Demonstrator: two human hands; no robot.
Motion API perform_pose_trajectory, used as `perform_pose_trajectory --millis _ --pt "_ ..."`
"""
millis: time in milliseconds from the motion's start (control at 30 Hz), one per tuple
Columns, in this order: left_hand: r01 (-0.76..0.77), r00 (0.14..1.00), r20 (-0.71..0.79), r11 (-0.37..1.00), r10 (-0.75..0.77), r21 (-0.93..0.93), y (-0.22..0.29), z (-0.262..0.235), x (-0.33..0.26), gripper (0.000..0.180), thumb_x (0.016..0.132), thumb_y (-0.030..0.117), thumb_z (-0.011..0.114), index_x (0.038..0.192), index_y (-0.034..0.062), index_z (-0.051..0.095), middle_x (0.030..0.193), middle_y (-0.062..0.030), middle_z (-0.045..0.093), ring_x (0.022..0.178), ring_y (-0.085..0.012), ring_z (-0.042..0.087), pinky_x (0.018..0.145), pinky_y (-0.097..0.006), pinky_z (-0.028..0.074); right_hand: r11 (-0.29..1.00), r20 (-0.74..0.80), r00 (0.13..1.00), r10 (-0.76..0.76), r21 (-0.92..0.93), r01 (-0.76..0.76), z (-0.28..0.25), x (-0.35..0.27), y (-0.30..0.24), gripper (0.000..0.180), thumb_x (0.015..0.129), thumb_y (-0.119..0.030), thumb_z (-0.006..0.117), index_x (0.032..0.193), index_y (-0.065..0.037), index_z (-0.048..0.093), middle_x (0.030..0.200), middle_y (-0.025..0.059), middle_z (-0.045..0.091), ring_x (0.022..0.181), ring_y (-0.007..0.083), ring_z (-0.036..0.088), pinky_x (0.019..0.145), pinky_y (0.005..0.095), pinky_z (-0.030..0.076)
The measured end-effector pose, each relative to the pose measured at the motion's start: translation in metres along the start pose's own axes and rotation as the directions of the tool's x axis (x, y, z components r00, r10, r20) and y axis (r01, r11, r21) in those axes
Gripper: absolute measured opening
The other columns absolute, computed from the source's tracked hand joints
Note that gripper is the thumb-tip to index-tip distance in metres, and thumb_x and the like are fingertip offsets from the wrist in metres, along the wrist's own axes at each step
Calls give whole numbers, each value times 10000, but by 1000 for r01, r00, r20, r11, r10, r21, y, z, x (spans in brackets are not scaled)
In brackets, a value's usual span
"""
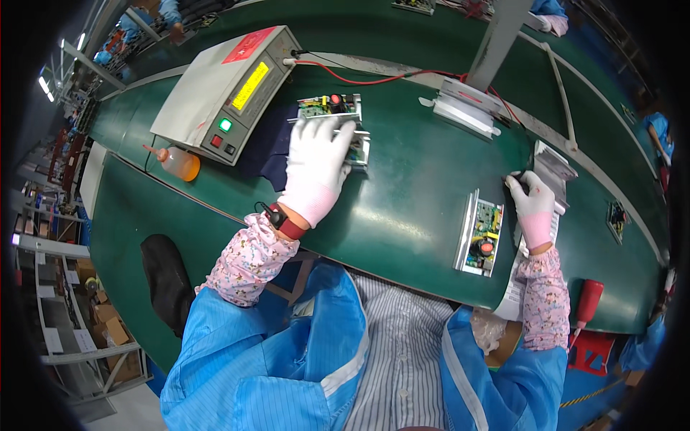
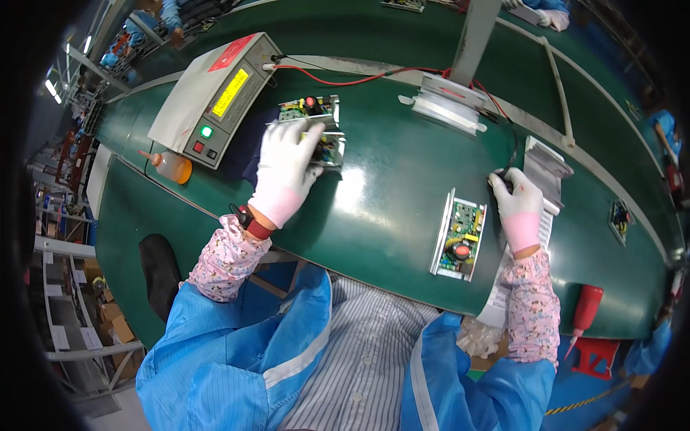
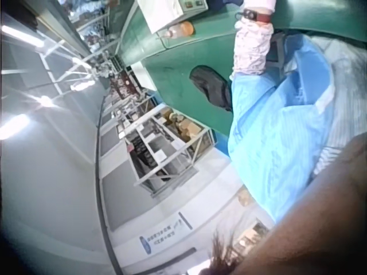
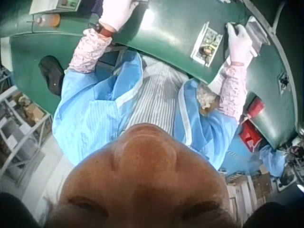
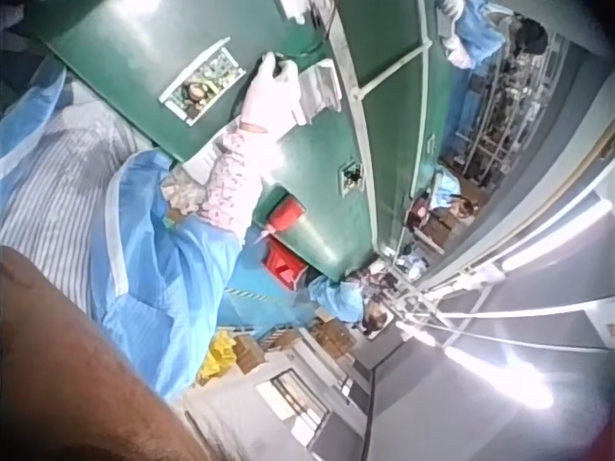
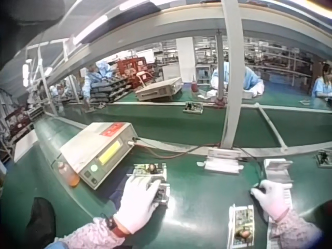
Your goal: Assembling and cleaning printed circuit boards at a manufacturing workstation using a squeeze bottle and component tester.
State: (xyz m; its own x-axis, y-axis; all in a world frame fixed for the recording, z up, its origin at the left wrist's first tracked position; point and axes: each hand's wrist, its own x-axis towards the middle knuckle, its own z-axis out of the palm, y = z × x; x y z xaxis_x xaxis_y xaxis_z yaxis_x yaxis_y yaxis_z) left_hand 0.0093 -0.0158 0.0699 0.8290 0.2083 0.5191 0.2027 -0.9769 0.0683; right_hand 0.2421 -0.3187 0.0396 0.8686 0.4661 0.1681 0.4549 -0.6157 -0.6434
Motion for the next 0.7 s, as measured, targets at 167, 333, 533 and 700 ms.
perform_pose_trajectory --millis 167,333,533,700 --pt "-167 980 31 904 195 -393 57 11 16 597 696 140 749 1265 48 593 1244 -139 610 1180 -336 548 1097 -469 398 999 -20 1000 -11 -49 10 -1 1 -8 202 884 -170 712 934 26 706 759 60 693 632 139 523 629 261 445" --pt "-458 854 -56 697 517 -552 108 53 34 449 746 152 727 1178 75 631 1170 -102 636 1128 -312 570 1108 -462 400 996 -42 999 -9 -88 5 2 2 -2 198 874 -167 714 909 28 718 722 55 690 607 129 511 605 256 438" --pt "-455 840 -11 692 543 -560 118 63 38 282 772 163 720 1042 102 669 1000 -65 655 1011 -298 596 1052 -438 434 981 -137 981 134 162 -111 -18 -10 -16 191 884 -162 711 887 29 723 730 33 697 618 94 504 597 225 419" --pt "-247 955 12 820 295 -516 140 74 34 217 762 160 729 969 110 686 894 -48 635 919 -285 589 940 -415 466 976 -117 981 153 173 -132 -23 -24 -20 195 886 -164 717 868 29 714 706 21 672 617 84 491 591 217 405"
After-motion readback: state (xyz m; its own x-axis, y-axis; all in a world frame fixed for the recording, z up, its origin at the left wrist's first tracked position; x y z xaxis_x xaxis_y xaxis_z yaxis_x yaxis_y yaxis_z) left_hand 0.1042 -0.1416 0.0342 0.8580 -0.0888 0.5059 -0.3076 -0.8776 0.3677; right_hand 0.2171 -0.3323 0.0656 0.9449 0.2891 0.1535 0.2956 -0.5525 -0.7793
